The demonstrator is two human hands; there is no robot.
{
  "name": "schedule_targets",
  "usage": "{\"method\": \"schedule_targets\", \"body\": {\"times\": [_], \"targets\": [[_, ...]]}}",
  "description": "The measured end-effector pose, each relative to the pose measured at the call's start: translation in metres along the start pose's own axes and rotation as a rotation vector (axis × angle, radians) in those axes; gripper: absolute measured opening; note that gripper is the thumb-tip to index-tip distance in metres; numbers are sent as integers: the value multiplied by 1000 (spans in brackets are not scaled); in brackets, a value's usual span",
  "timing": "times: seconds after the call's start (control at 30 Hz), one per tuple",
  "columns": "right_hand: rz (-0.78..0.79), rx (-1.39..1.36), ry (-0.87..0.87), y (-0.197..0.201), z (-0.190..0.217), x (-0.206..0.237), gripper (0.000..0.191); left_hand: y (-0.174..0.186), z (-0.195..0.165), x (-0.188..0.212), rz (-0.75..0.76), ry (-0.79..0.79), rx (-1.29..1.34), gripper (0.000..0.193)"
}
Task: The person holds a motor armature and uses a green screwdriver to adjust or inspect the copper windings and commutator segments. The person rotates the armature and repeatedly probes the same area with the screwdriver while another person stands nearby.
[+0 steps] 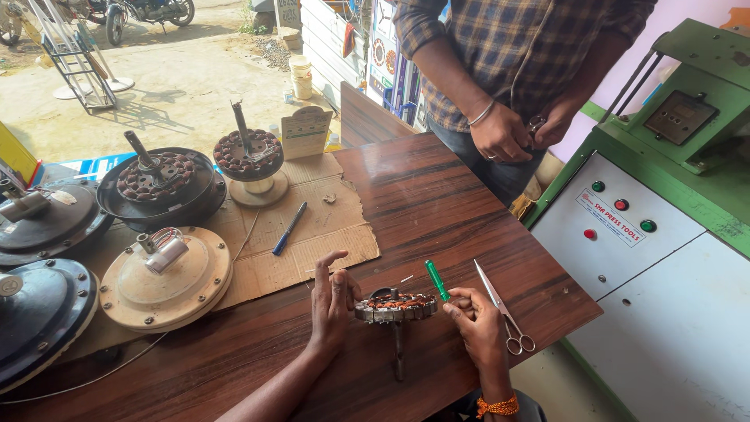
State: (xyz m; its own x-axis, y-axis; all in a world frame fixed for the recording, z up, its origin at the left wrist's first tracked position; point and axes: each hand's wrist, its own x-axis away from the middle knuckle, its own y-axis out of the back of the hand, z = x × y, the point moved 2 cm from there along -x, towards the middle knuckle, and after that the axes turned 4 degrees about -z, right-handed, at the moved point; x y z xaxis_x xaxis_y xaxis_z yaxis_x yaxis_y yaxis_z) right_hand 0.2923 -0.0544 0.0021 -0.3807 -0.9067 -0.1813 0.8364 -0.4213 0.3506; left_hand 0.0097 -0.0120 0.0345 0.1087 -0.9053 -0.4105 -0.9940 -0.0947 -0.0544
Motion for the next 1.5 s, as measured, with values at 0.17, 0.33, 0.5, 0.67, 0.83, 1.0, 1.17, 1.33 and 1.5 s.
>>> {"method": "schedule_targets", "body": {"times": [0.17,0.33,0.5,0.67,0.83,1.0,1.17,1.33,1.5], "targets": [[8,4,-3,1,1,1,33,-1,2,1,5,6,47,44],[22,-46,-8,0,3,0,33,0,3,0,-16,-10,53,45],[22,-21,-19,0,3,2,33,0,3,2,-13,-16,58,45],[55,-97,-5,0,-2,1,33,-1,2,2,-15,-19,75,45],[41,-78,1,-1,-5,-3,32,-1,0,0,-25,-17,88,43],[36,-69,-3,0,-4,-2,32,-1,-2,1,-33,-8,48,39],[29,-25,-14,0,-4,-2,33,-1,-3,3,-15,-9,8,39],[26,-55,11,-1,-5,-3,32,-1,0,3,-8,-11,-6,40],[33,-48,-11,0,-5,-3,32,-2,4,1,-16,-36,4,43]]}}
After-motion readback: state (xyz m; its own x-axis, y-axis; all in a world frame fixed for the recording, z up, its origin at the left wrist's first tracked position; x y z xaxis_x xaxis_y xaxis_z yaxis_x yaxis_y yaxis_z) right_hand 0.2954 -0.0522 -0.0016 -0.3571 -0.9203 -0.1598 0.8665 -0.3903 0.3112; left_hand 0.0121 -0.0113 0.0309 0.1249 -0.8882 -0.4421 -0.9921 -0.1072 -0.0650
